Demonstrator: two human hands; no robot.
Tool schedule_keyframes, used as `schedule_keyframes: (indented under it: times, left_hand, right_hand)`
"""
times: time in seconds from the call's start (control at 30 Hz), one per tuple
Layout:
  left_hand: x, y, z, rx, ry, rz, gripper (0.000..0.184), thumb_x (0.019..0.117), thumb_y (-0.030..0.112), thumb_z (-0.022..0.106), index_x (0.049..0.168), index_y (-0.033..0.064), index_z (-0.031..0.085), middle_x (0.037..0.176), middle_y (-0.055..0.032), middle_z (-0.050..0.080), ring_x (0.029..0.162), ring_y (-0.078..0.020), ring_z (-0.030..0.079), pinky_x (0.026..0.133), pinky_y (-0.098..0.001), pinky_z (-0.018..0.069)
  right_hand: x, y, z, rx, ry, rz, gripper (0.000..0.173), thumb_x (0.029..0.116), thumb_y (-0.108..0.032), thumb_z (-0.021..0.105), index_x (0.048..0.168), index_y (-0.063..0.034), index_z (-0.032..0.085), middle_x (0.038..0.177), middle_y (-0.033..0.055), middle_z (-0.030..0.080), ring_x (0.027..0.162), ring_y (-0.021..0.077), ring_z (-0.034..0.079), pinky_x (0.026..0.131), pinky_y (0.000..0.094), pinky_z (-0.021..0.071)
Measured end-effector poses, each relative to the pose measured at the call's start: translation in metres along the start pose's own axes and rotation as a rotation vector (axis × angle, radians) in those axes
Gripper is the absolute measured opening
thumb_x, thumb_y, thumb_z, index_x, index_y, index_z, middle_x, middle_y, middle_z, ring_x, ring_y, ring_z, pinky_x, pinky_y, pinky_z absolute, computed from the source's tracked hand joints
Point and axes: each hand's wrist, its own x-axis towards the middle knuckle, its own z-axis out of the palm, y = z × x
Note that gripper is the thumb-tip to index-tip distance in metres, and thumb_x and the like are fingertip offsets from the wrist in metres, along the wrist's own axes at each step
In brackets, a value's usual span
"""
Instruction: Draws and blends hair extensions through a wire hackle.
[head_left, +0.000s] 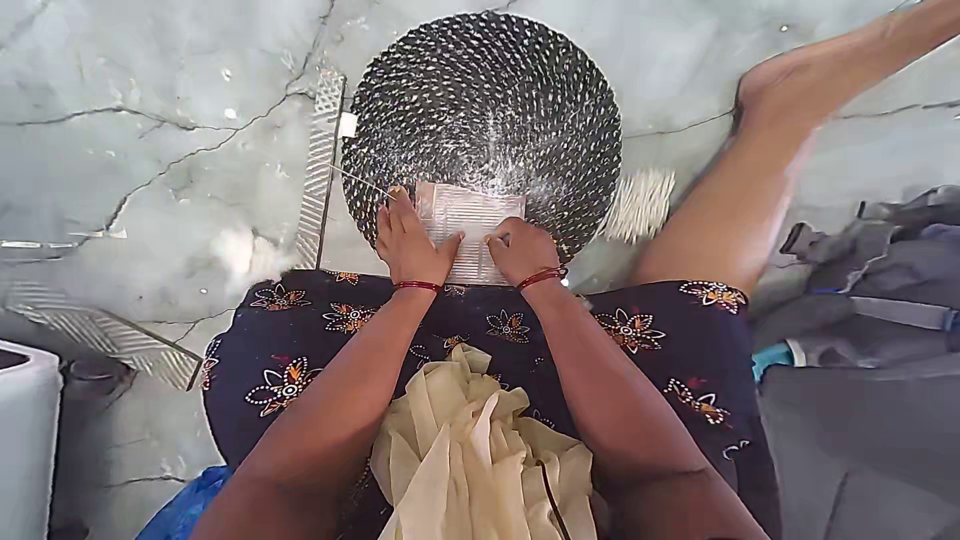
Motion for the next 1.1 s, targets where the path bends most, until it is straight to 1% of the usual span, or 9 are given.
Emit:
schedule_keyframes:
  times: [0.13, 0.57, 0.63, 0.7, 0.77, 0.83, 0.9, 0.97, 1.1]
  left_hand:
    - [0.003, 0.003, 0.001, 0.045, -0.032, -0.077, 0.117, 0.0866, 0.044, 0.081, 0.164, -0.0031, 0.008, 0.171, -0.0261, 0.017, 0.159, -0.0443, 0.013, 0.121, -0.0665, 0.0175]
    - [0.008, 0.006, -0.007, 0.070, -0.100, -0.110, 0.116, 0.0854, 0.043, 0.084, 0.165, -0.0013, 0.012, 0.172, -0.0227, 0.018, 0.160, -0.0404, 0.012, 0.122, -0.0655, 0.0163]
    - [0.006, 0.007, -0.013, 0.059, -0.096, -0.071, 0.103, 0.0918, 0.044, 0.077, 0.164, 0.0000, 0.019, 0.169, -0.0220, 0.027, 0.159, -0.0403, 0.014, 0.121, -0.0688, 0.0127]
    - [0.003, 0.008, -0.021, 0.026, -0.048, 0.021, 0.069, 0.1029, 0.039, 0.061, 0.157, 0.0005, 0.041, 0.156, -0.0223, 0.048, 0.154, -0.0413, 0.030, 0.121, -0.0724, 0.0102]
    - [0.000, 0.009, -0.034, -0.005, 0.013, 0.108, 0.041, 0.1091, 0.024, 0.047, 0.140, 0.0034, 0.064, 0.138, -0.0202, 0.066, 0.141, -0.0388, 0.052, 0.121, -0.0700, 0.0168]
    - [-0.006, 0.009, -0.051, -0.092, 0.059, 0.212, 0.037, 0.1075, 0.009, 0.042, 0.131, 0.0014, 0.069, 0.124, -0.0186, 0.073, 0.123, -0.0344, 0.066, 0.114, -0.0587, 0.0384]
    - [-0.016, 0.004, -0.068, -0.224, 0.089, 0.321, 0.040, 0.1061, 0.002, 0.041, 0.142, -0.0015, 0.058, 0.112, -0.0169, 0.075, 0.097, -0.0261, 0.074, 0.093, -0.0441, 0.0571]
    - [-0.027, -0.004, -0.082, -0.279, 0.100, 0.364, 0.049, 0.1050, 0.002, 0.043, 0.153, -0.0019, 0.040, 0.103, -0.0153, 0.076, 0.078, -0.0217, 0.073, 0.076, -0.0404, 0.0596]
    - [-0.033, -0.031, -0.087, -0.153, -0.064, 0.245, 0.033, 0.1080, 0.007, 0.043, 0.133, -0.0042, 0.061, 0.117, -0.0202, 0.074, 0.104, -0.0360, 0.073, 0.099, -0.0569, 0.0535]
  right_hand:
    - [-0.001, -0.002, 0.000, 0.009, 0.005, 0.032, 0.032, 0.1067, -0.027, 0.053, 0.122, -0.0034, 0.068, 0.113, 0.0214, 0.071, 0.110, 0.0400, 0.068, 0.092, 0.0621, 0.0502]
    - [0.002, 0.003, -0.007, -0.012, 0.073, 0.130, 0.045, 0.1025, -0.032, 0.062, 0.137, -0.0035, 0.055, 0.118, 0.0240, 0.069, 0.111, 0.0423, 0.068, 0.091, 0.0619, 0.0518]
    - [0.003, 0.005, -0.010, 0.045, 0.060, 0.124, 0.047, 0.1019, -0.030, 0.063, 0.140, -0.0039, 0.052, 0.120, 0.0246, 0.068, 0.112, 0.0422, 0.067, 0.093, 0.0619, 0.0510]
    - [0.000, 0.007, -0.014, 0.122, 0.061, 0.103, 0.053, 0.1021, -0.029, 0.061, 0.148, -0.0049, 0.047, 0.124, 0.0252, 0.067, 0.115, 0.0428, 0.065, 0.095, 0.0631, 0.0497]
    - [-0.007, 0.009, -0.019, 0.183, 0.095, 0.070, 0.056, 0.1041, -0.029, 0.057, 0.153, -0.0059, 0.040, 0.126, 0.0242, 0.067, 0.116, 0.0419, 0.066, 0.096, 0.0621, 0.0499]
    - [-0.018, 0.014, -0.024, 0.262, 0.182, -0.006, 0.058, 0.1057, -0.029, 0.056, 0.155, -0.0052, 0.036, 0.123, 0.0220, 0.068, 0.113, 0.0390, 0.067, 0.097, 0.0591, 0.0510]
    - [-0.029, 0.024, -0.032, 0.356, 0.277, -0.113, 0.061, 0.1055, -0.028, 0.057, 0.156, -0.0026, 0.034, 0.124, 0.0211, 0.068, 0.111, 0.0360, 0.068, 0.097, 0.0558, 0.0523]
    - [-0.044, 0.035, -0.042, 0.448, 0.338, -0.187, 0.058, 0.1055, -0.027, 0.058, 0.154, -0.0023, 0.038, 0.124, 0.0201, 0.068, 0.103, 0.0310, 0.071, 0.091, 0.0500, 0.0563]
    - [-0.082, 0.055, -0.063, 0.608, 0.394, -0.242, 0.041, 0.1071, -0.022, 0.055, 0.142, -0.0014, 0.053, 0.116, 0.0159, 0.070, 0.088, 0.0185, 0.071, 0.077, 0.0353, 0.0594]
